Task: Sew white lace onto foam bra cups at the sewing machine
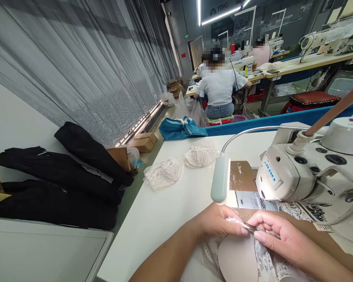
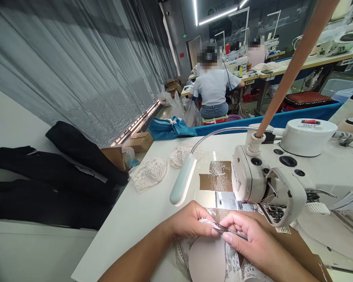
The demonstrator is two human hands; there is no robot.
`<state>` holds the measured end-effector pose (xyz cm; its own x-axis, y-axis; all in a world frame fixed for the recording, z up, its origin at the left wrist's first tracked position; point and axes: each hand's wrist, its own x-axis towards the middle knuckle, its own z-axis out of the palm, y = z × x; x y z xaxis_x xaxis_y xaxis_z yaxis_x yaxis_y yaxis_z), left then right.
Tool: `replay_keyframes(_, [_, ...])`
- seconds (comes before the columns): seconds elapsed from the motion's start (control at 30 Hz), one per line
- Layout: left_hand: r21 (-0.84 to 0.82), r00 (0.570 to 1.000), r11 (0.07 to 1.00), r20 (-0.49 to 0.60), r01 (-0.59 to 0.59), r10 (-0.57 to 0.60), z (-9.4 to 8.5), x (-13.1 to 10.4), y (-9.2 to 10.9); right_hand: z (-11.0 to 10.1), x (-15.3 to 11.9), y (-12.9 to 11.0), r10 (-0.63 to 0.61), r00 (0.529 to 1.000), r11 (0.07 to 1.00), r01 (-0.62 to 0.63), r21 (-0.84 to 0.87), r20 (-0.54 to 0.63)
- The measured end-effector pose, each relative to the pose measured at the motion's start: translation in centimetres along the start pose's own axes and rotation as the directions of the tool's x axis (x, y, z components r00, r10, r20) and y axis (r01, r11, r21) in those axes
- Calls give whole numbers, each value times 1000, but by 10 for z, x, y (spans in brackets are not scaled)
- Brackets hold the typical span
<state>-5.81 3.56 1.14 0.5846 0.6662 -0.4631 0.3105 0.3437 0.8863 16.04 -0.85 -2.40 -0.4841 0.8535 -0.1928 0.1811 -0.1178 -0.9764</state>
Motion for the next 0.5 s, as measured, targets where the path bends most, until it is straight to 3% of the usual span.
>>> replay_keyframes(0.17, [23, 998, 1000, 55, 20, -22, 1, -3, 7, 9, 2, -4, -2, 999, 995, -3, -102, -41])
replay_keyframes(0.3, [82, 999, 997, 42, 3, -6, 1, 0, 1, 12, 6, -9, 21, 999, 999, -23, -39, -51])
replay_keyframes(0.4, [105, 999, 993, 27, -50, 47, -1, 3, -7, 3, 4, -12, 44, 997, 998, -41, 52, -69])
replay_keyframes(0.5, [185, 993, 976, 61, -111, 102, -5, 0, -5, -14, -15, -5, 99, 974, 985, -125, -121, -202])
